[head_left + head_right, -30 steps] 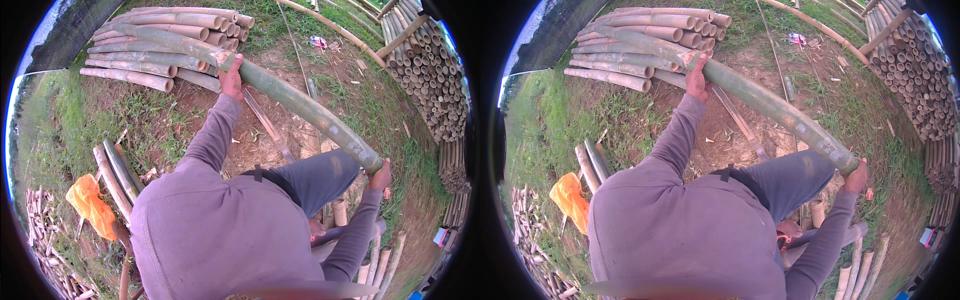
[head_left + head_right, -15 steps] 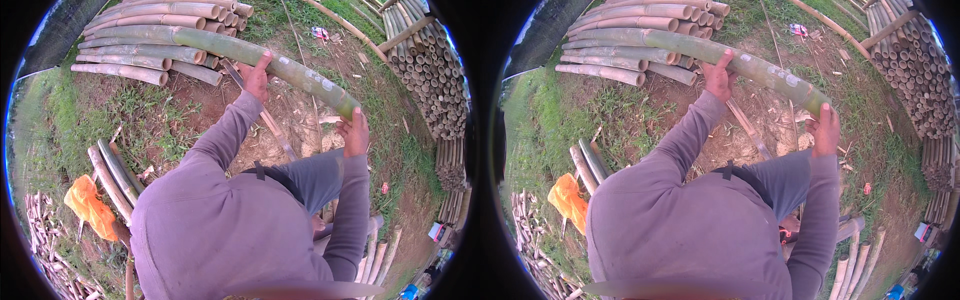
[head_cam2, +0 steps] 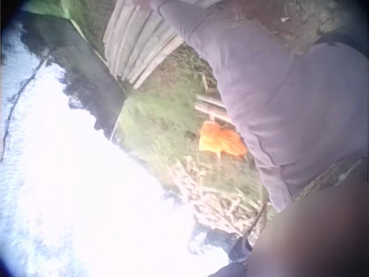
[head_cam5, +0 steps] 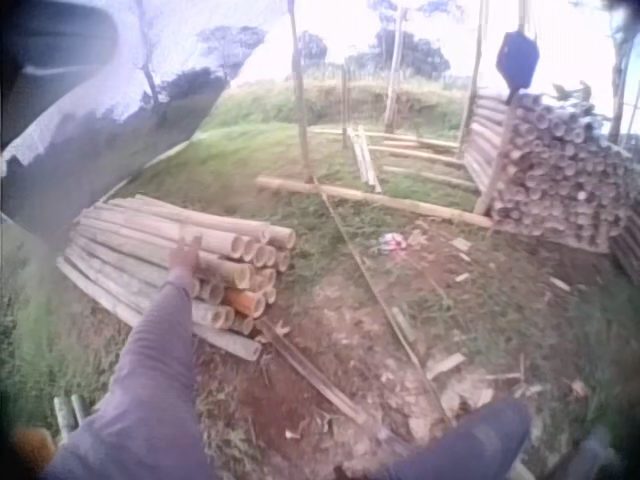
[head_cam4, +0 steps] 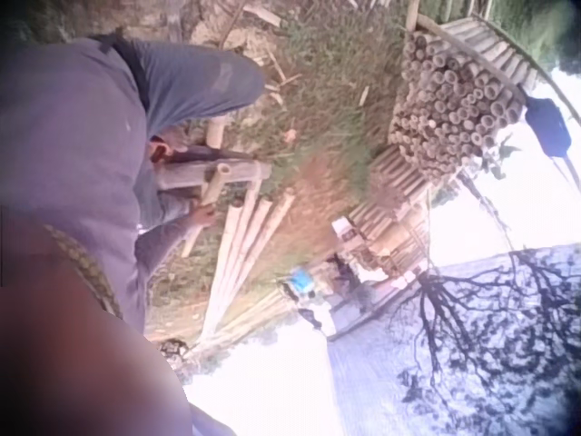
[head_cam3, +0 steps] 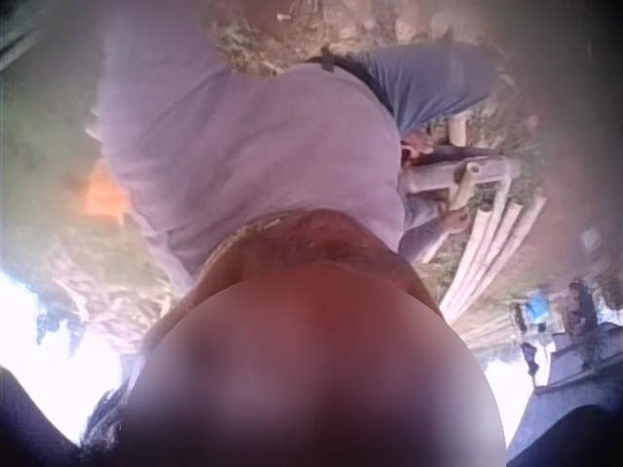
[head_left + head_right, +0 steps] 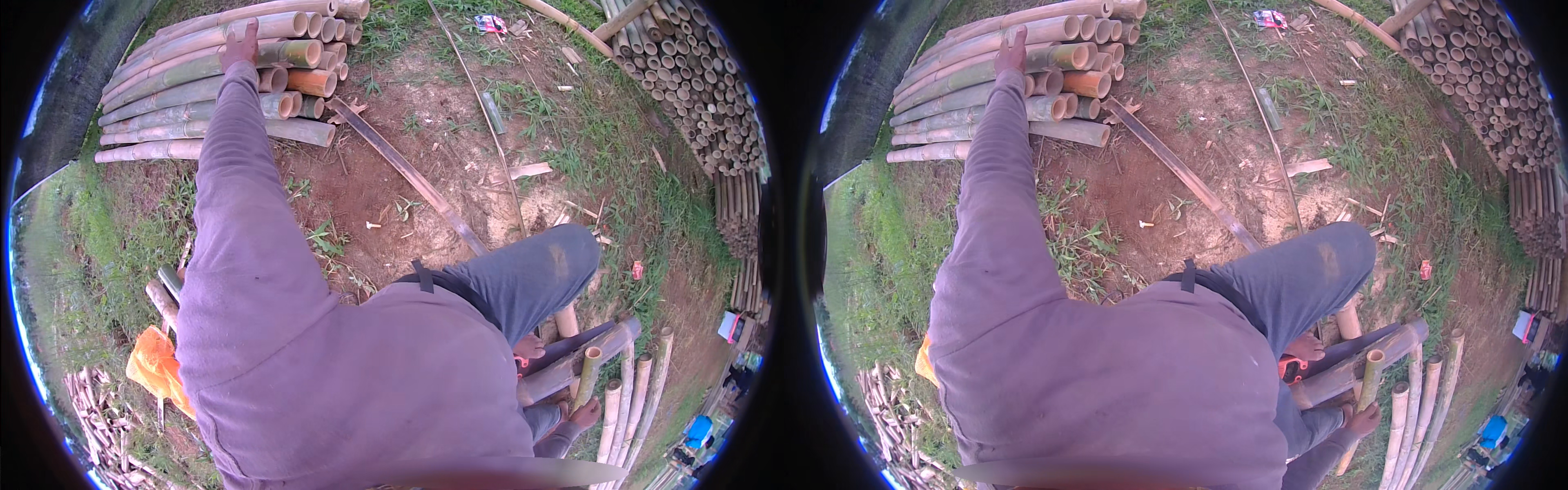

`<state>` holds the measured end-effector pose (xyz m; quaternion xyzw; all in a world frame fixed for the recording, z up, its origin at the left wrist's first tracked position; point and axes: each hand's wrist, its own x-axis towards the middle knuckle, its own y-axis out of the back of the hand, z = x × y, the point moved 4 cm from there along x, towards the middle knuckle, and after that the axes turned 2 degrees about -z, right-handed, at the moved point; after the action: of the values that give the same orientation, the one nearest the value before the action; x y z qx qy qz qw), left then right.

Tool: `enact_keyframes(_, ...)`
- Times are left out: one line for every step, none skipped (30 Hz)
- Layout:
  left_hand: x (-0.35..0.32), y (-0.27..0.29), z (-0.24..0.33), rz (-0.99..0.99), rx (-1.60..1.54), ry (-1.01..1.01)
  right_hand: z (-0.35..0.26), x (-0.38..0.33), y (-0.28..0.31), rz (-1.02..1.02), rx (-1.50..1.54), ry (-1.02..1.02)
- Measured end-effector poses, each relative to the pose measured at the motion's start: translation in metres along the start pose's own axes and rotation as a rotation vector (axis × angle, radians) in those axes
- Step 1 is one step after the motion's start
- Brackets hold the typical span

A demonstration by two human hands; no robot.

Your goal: The person sits on the ground and uses a hand saw to cut long bamboo poles into shorter sections. The person positions each pole on a support, saws through it, and then moves the cut pieces aside to continue with the next pole.

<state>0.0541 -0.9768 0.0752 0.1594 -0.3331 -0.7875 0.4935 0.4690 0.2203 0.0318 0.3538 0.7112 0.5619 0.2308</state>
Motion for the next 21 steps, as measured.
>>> enact_keyframes(0.005, -0.018, 0.004, -0.155, 0.122, -0.119, 0.026, -0.017, -0.013, 0.009, -0.006, -0.048)
enact_keyframes(-0.008, -0.041, 0.007, -0.155, 0.252, -0.168, 0.050, -0.040, -0.017, 0.022, -0.020, -0.108)
enact_keyframes(-0.022, -0.069, 0.012, -0.152, 0.380, -0.222, 0.045, -0.072, -0.025, -0.053, 0.174, -0.254)
enact_keyframes(-0.035, -0.085, 0.010, -0.132, 0.511, -0.261, 0.058, -0.085, -0.045, 0.046, 0.139, -0.099)
enact_keyframes(-0.033, -0.086, 0.007, -0.106, 0.511, -0.298, 0.053, -0.099, -0.061, -0.008, 0.116, -0.090)
enact_keyframes(-0.030, -0.079, 0.002, -0.092, 0.512, -0.322, 0.006, -0.122, -0.060, 0.059, 0.078, -0.075)
enact_keyframes(-0.031, -0.066, -0.005, 0.078, 0.446, -0.233, 0.009, -0.120, -0.087, 0.029, 0.172, -0.041)
enact_keyframes(-0.043, -0.059, -0.002, 0.192, 0.392, -0.301, -0.026, -0.128, -0.088, 0.020, 0.168, 0.001)
enact_keyframes(-0.081, -0.079, 0.018, 0.253, 0.330, -0.477, -0.037, -0.145, -0.084, 0.028, 0.133, -0.119)
enact_keyframes(-0.126, -0.094, 0.041, 0.263, 0.242, -0.693, -0.047, -0.153, -0.083, -0.011, 0.151, -0.183)
enact_keyframes(-0.177, -0.115, 0.064, 0.208, 0.138, -0.874, -0.034, -0.159, -0.091, 0.000, 0.132, -0.150)
enact_keyframes(-0.225, -0.132, 0.080, 0.054, 0.038, -0.975, -0.053, -0.158, -0.091, -0.059, 0.167, -0.238)
enact_keyframes(-0.273, -0.162, 0.102, -0.171, -0.117, -0.995, -0.054, -0.158, -0.092, -0.103, 0.134, -0.264)
enact_keyframes(-0.332, -0.186, 0.124, -0.397, -0.252, -0.996, -0.055, -0.160, -0.090, -0.146, 0.141, -0.289)
enact_keyframes(-0.394, -0.201, 0.155, -0.637, -0.266, -1.045, -0.055, -0.162, -0.087, -0.189, 0.150, -0.305)
enact_keyframes(-0.451, -0.215, 0.186, -0.874, -0.269, -1.083, -0.051, -0.166, -0.087, -0.191, 0.167, -0.326)
enact_keyframes(-0.495, -0.233, 0.214, -1.121, -0.356, -1.062, -0.048, -0.166, -0.088, -0.194, 0.187, -0.333)
enact_keyframes(-0.538, -0.252, 0.240, -1.372, -0.439, -1.022, -0.047, -0.168, -0.089, -0.192, 0.203, -0.337)
enact_keyframes(-0.584, -0.265, 0.268, -1.538, -0.401, -1.074, -0.044, -0.173, -0.093, -0.172, 0.220, -0.347)
enact_keyframes(-0.634, -0.271, 0.295, -1.711, -0.362, -1.127, -0.039, -0.177, -0.094, -0.144, 0.232, -0.363)
enact_keyframes(-0.679, -0.265, 0.319, -1.752, -0.269, -1.265, -0.044, -0.181, -0.093, -0.112, 0.290, -0.412)
